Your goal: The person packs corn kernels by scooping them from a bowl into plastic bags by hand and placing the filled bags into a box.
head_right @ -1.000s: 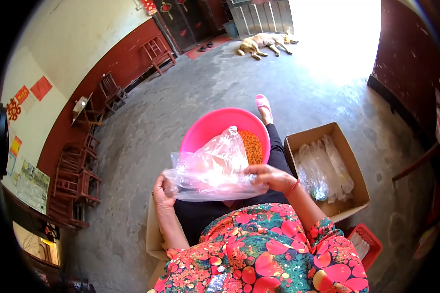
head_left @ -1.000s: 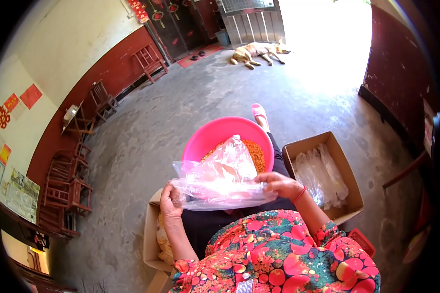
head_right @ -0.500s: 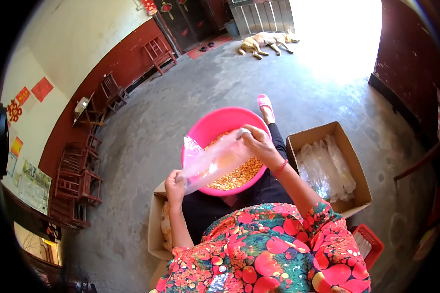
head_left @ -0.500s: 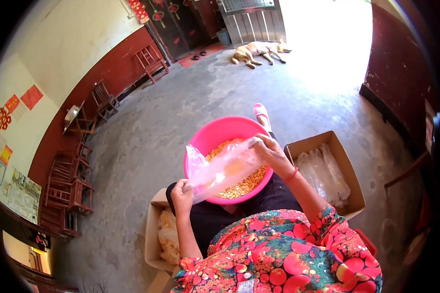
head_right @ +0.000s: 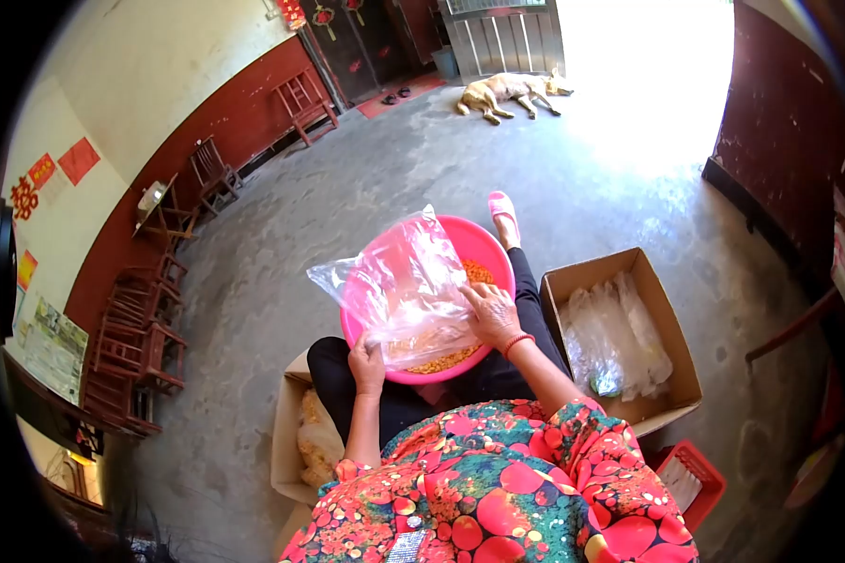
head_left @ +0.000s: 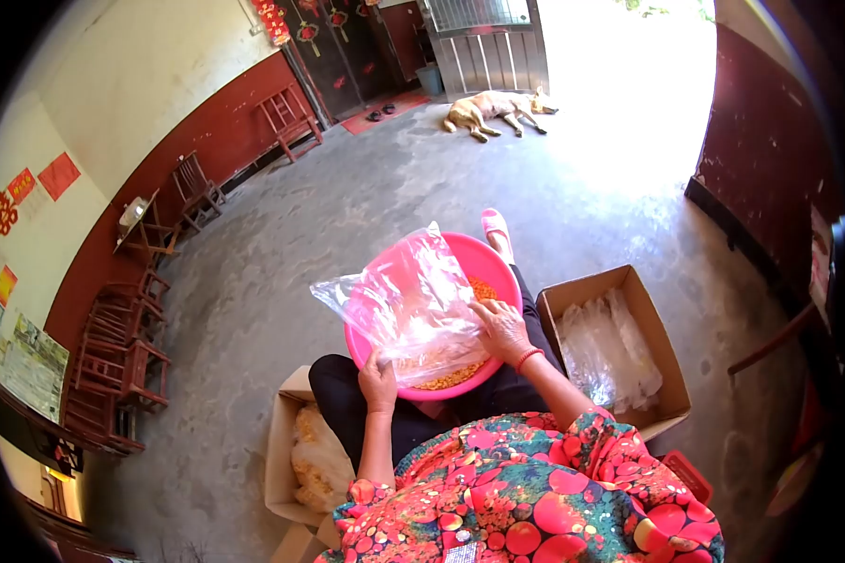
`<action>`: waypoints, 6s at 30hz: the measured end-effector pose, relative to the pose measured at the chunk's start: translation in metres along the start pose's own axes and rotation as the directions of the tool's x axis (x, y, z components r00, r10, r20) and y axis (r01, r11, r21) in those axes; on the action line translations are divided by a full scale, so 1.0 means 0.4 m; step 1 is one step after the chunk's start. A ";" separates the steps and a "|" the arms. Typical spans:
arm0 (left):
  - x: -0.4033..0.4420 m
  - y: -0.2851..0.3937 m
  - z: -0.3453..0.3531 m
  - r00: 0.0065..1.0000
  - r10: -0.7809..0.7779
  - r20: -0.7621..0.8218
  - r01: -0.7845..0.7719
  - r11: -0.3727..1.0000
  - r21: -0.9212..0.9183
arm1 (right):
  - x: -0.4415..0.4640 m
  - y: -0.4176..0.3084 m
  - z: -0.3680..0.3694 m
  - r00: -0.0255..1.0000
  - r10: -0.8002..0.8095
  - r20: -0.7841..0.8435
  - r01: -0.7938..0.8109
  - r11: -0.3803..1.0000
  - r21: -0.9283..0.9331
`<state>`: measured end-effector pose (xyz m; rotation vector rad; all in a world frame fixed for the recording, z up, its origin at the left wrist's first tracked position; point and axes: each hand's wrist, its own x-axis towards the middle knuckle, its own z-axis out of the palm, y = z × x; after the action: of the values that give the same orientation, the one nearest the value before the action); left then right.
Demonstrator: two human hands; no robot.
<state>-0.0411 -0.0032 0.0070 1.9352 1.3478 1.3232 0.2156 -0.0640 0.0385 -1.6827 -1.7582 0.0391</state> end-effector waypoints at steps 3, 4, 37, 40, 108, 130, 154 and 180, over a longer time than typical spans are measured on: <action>-0.014 0.039 -0.005 0.998 -0.043 0.054 0.044 0.999 -0.027 | 0.008 -0.001 -0.020 0.988 0.032 -0.148 0.007 0.967 0.255; -0.009 0.030 0.000 0.998 -0.040 0.046 0.041 0.999 -0.032 | 0.003 0.000 -0.044 0.981 0.080 -0.176 -0.019 0.946 0.323; -0.010 0.024 -0.004 1.000 -0.022 0.020 0.024 0.997 -0.072 | -0.361 0.139 -0.134 0.921 0.377 0.099 -0.376 0.926 -0.029; -0.008 -0.015 0.007 1.000 -0.001 -0.004 0.000 0.999 -0.045 | -0.296 0.015 -0.159 0.973 0.219 -0.067 -0.210 0.970 0.121; 0.084 0.006 0.108 0.874 -0.446 -0.192 0.221 0.718 -0.660 | 0.046 -0.097 -0.007 0.515 -0.135 0.847 -0.655 0.575 0.490; 0.058 0.045 0.112 0.944 -0.185 0.272 0.303 0.812 -0.499 | 0.266 -0.027 0.147 0.869 0.078 0.490 -0.408 0.672 0.618; 0.048 -0.001 0.123 0.863 -0.444 0.242 0.405 0.321 -0.856 | 0.057 0.006 0.164 0.684 -0.271 0.678 0.273 0.956 0.107; 0.045 -0.032 0.148 0.982 -0.187 -0.003 0.173 0.916 -0.363 | 0.157 -0.189 -0.041 0.501 -0.470 0.727 -0.213 0.747 0.630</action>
<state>0.0061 0.0279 -0.0212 1.5096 1.1682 1.4081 0.1631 -0.0272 0.1148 -0.9471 -2.1516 1.5320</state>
